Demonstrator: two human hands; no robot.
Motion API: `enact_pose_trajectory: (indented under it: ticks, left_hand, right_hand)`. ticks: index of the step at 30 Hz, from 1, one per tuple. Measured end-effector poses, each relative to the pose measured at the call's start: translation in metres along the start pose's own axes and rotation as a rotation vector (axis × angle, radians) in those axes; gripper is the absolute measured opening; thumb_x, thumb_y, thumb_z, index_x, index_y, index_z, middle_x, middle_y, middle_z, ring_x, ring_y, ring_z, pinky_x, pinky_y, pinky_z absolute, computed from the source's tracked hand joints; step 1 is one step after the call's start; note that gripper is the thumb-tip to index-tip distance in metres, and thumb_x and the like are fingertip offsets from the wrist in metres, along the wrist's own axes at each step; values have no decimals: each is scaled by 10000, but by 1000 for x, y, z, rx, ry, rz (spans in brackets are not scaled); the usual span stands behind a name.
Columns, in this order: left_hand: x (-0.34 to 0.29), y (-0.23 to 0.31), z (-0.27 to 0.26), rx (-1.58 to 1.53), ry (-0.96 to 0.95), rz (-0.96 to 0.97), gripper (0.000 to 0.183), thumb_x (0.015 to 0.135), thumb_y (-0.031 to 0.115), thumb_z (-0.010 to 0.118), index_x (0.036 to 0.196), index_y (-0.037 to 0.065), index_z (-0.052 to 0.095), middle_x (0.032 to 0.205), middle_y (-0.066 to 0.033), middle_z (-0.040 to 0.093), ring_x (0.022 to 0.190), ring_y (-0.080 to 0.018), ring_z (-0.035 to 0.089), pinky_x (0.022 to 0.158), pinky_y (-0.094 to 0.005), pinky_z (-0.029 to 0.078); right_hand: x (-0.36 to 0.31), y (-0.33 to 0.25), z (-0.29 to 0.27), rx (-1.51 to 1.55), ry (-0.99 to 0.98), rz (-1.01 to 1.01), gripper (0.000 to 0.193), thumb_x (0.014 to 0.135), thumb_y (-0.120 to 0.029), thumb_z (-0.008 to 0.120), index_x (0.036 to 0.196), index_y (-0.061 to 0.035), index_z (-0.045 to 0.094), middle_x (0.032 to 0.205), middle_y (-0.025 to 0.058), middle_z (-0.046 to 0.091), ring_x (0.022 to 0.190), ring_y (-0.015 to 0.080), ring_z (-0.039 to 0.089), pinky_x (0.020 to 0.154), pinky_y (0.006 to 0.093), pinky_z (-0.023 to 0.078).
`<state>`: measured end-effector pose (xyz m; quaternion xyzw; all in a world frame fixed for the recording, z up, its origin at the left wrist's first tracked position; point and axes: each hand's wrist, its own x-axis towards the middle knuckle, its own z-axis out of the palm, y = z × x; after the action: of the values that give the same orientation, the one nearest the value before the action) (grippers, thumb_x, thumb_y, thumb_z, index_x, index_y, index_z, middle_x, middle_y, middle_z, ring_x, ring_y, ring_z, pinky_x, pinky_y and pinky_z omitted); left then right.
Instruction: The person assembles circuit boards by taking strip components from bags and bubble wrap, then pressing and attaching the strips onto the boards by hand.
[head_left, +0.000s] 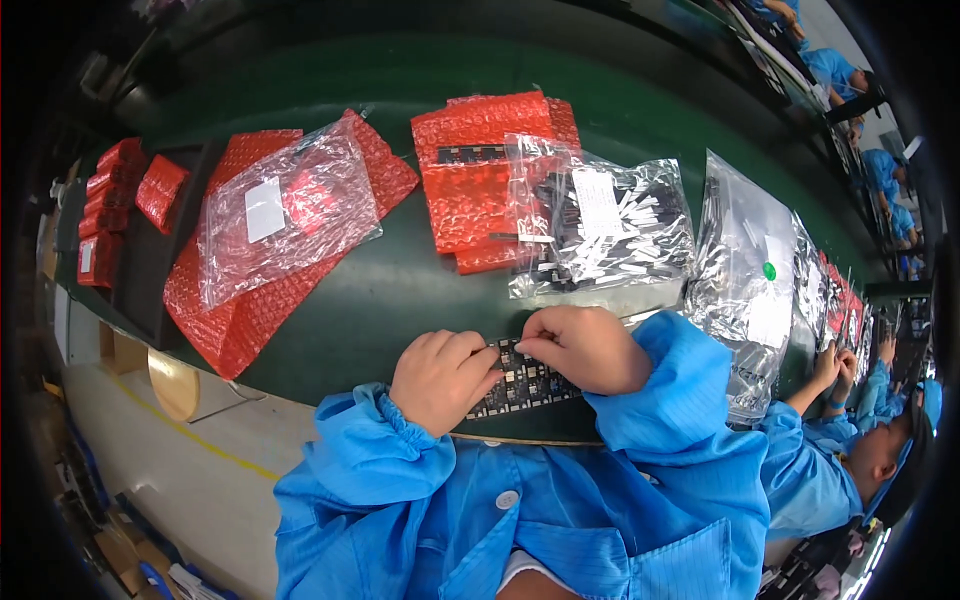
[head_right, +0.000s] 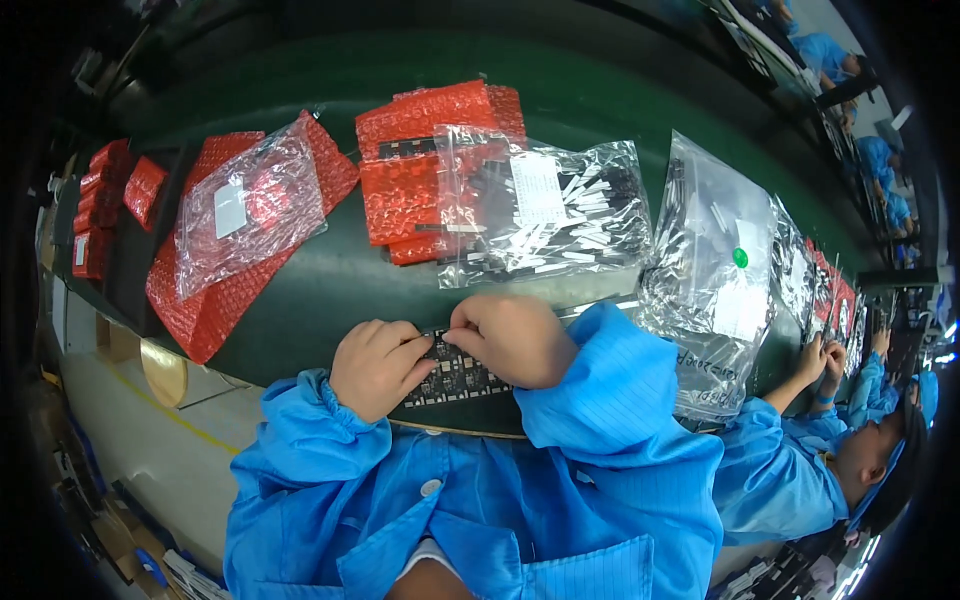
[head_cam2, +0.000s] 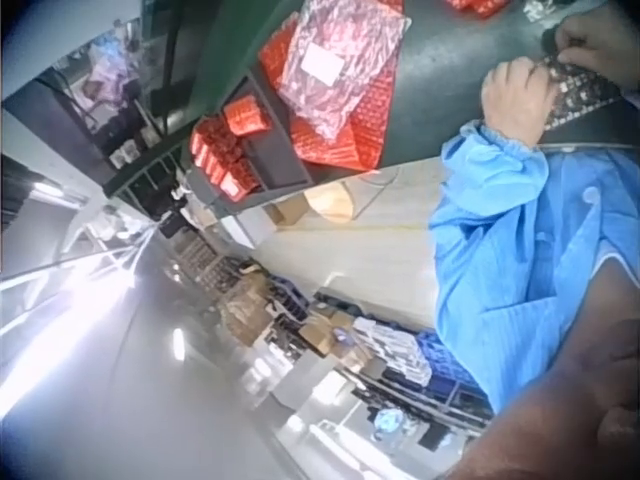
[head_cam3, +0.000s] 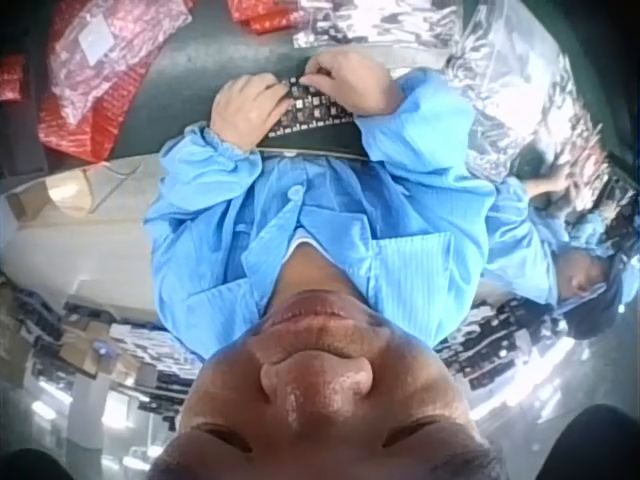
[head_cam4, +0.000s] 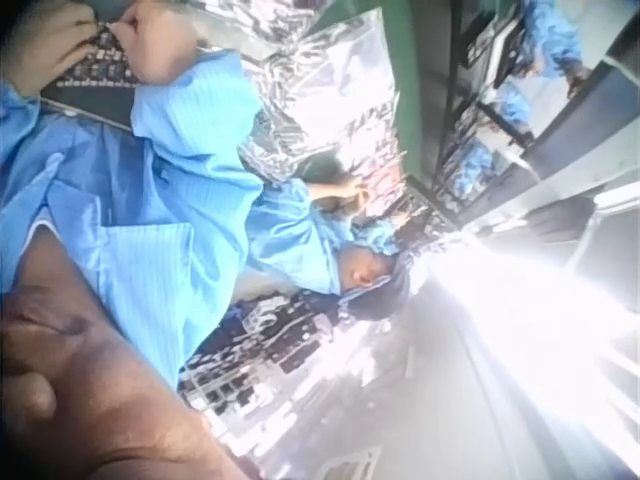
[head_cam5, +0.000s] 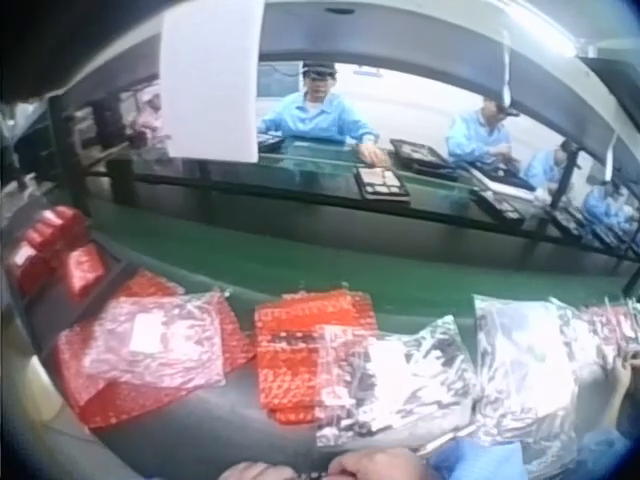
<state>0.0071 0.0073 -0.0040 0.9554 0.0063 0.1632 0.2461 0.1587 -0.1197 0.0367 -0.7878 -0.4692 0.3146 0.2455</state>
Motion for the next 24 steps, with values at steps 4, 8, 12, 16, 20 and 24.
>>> enact_pose_trajectory:
  ticks: [4,8,12,16,20,24]
  left_hand:
    - [0,-2,2,-30,8,-15,200,668,160,665,839,79,603,828,-22,517,736,-200,516,650,-332,432]
    - [-2,-3,1,-32,-8,-20,200,666,155,666,838,76,604,822,-21,516,728,-200,517,646,-331,433]
    - [-2,-3,1,-29,3,-17,199,664,153,667,835,75,604,818,-20,517,721,-199,518,639,-330,434]
    - [-1,-3,1,-36,2,-11,202,659,150,669,834,74,602,814,-21,517,719,-199,519,637,-328,436]
    - [0,-4,3,-47,16,-12,205,656,149,671,833,75,600,813,-21,517,717,-199,519,636,-324,437]
    - [0,-3,2,-33,-4,-30,205,654,153,671,833,84,600,817,-17,518,721,-198,519,650,-329,436]
  right_hand:
    - [6,9,11,-19,-62,58,171,775,-235,611,802,-67,621,718,100,619,645,251,603,588,324,465]
    - [7,6,11,-17,-75,91,163,776,-229,608,800,-68,623,719,103,619,648,255,603,590,326,465]
    - [8,7,13,31,-68,93,156,770,-199,623,812,-48,621,699,115,609,616,232,592,574,313,458]
    - [5,9,3,170,1,114,145,768,-154,642,805,-18,611,637,88,582,562,130,534,538,274,432]
    - [-1,7,-27,205,68,273,140,786,-127,638,811,5,599,626,27,557,581,52,480,511,216,393]
    - [-10,11,-48,304,214,309,137,790,-120,633,820,8,595,657,1,564,603,54,493,532,200,404]
